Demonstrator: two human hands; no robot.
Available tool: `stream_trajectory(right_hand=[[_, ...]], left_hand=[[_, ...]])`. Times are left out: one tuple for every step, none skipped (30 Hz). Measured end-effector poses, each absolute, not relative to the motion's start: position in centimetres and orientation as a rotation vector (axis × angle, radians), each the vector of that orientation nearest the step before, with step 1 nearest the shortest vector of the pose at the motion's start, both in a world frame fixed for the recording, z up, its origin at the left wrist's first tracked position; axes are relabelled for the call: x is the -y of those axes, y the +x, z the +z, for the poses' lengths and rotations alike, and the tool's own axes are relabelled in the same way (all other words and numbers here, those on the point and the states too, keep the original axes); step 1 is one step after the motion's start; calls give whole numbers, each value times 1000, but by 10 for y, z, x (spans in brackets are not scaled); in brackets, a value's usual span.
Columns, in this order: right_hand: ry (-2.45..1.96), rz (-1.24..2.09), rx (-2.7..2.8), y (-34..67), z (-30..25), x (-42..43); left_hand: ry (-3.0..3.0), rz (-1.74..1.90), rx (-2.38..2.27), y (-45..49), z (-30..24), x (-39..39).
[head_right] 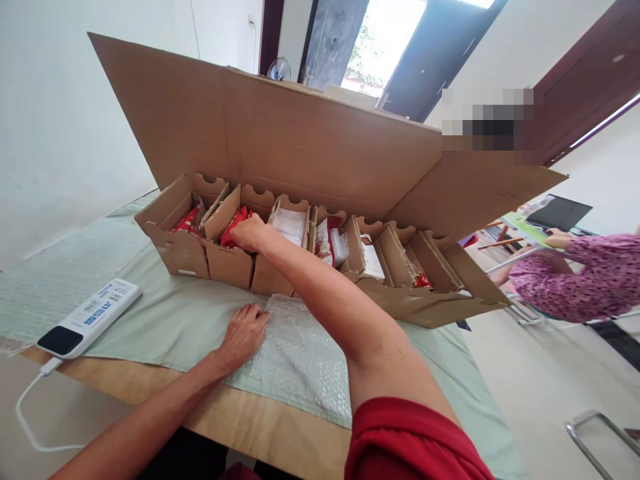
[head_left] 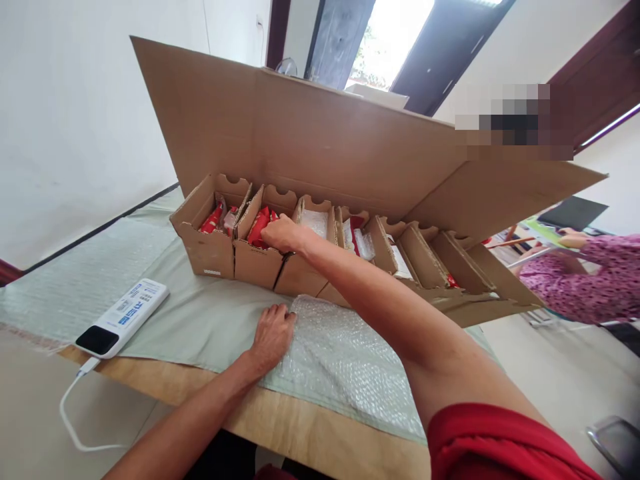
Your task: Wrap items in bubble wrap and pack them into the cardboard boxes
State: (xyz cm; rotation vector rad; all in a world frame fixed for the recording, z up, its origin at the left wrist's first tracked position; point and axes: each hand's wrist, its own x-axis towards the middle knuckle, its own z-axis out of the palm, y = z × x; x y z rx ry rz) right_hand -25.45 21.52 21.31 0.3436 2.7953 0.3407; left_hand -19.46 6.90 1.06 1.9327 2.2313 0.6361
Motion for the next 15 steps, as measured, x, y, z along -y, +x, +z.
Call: stream_trajectory(right_hand=[[387,330,-2814,-251,214,-216],[439,320,-2837,-246,219,-217],[494,321,-2862,-239,227,-219],[551,311,-2909,-228,237,-222],[615,270,-2986,-213,248,-223],[682,186,-3088,-194,258,-224],[744,46,-3212,-172,266,-223],[786,-153,-3332,-146,271,-220],[791,-358,-3430,-119,271,-215],[763,-542,-3504,-91,265,-206],[721,-675,-3570,-65,255,-196],[703,-758,-3646,-40,239,-184],[730,-806,-3713,-19,219,-170],[764,-837,-3745,-1,197,-154],[828,-873,-3758,14,173,-138]], left_hand=[[1919,675,-2221,-195,11,-69],[1903,719,-2210,-196,11,-68],[1883,770,-2198,-198,13,-68],[1860,829,-2185,-199,15,-67],[1834,894,-2171,-201,18,-65],[1808,960,-2156,-203,21,-63],[1791,1014,-2148,-205,26,-60],[1758,1081,-2120,-206,31,-56],[1687,1171,-2049,-206,36,-51],[1566,1280,-1923,-205,41,-46],[1399,1388,-1737,-202,46,-40],[1202,1473,-1511,-197,50,-34],[1001,1523,-1278,-189,53,-27],[828,1535,-1070,-181,56,-21],[704,1515,-912,-170,58,-15]])
